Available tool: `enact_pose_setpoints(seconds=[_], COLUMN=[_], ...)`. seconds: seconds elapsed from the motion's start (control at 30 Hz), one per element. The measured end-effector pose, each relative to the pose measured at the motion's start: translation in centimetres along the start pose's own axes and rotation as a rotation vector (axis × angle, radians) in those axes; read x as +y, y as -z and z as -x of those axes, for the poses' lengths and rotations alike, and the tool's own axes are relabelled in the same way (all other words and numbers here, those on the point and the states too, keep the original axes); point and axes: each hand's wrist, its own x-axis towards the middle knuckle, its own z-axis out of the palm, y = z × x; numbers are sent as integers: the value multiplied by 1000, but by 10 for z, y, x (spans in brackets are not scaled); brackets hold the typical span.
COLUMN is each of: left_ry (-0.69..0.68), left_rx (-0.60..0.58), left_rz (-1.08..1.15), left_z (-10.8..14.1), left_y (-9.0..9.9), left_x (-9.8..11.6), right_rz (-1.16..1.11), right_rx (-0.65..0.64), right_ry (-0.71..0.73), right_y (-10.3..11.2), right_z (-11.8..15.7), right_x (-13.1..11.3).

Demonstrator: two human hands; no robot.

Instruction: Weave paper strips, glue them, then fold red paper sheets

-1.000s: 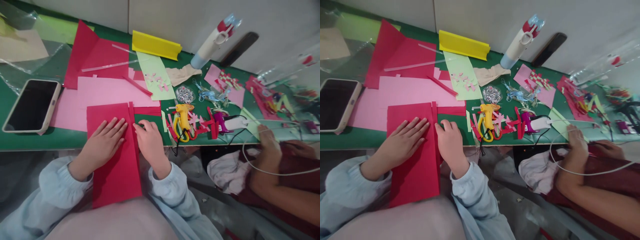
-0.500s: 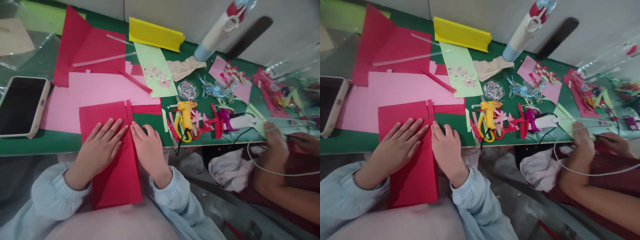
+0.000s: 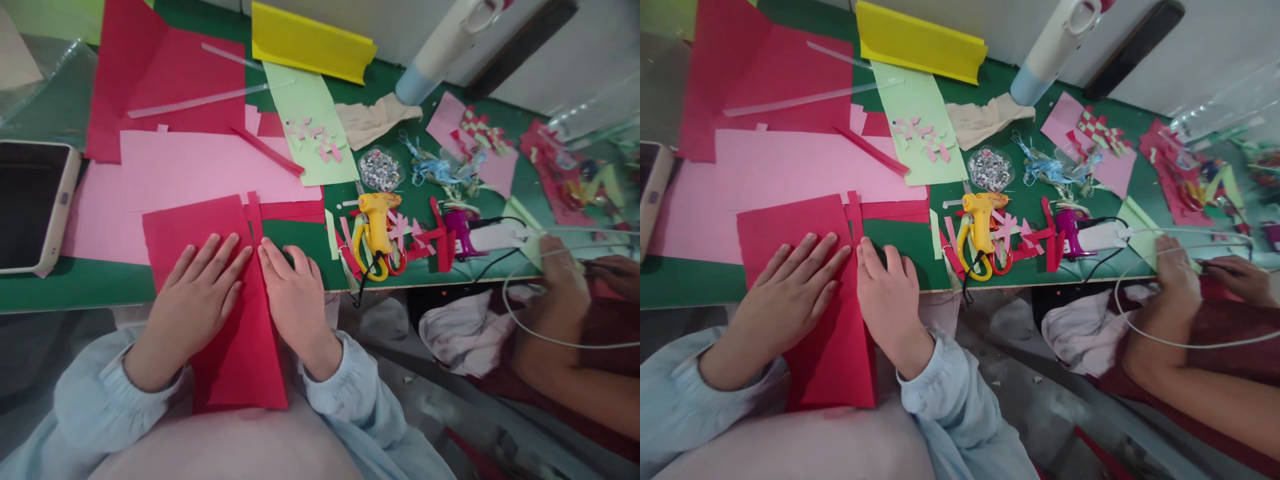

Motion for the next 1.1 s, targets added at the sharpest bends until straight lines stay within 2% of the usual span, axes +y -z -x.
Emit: enact_pose_setpoints(seconds=[0.3,0.6,0.9,1.1], left_ry=[-42,-125,-93,-76], left_rx=[-3,-52,-98,-102], left_rz=[-8,2,18,46], left_z=[0,-9,-12,-11], left_y=[0,9,12,13], left_x=[-5,-20,-18,-19], right_rz=[12,12,51,18], right_rx=[22,-53,21,12], right_ry=[14,83,38,12], right_y=[0,9,1,0], right_z=[0,-4,-1,0], right_x=[1,5,-4,-7])
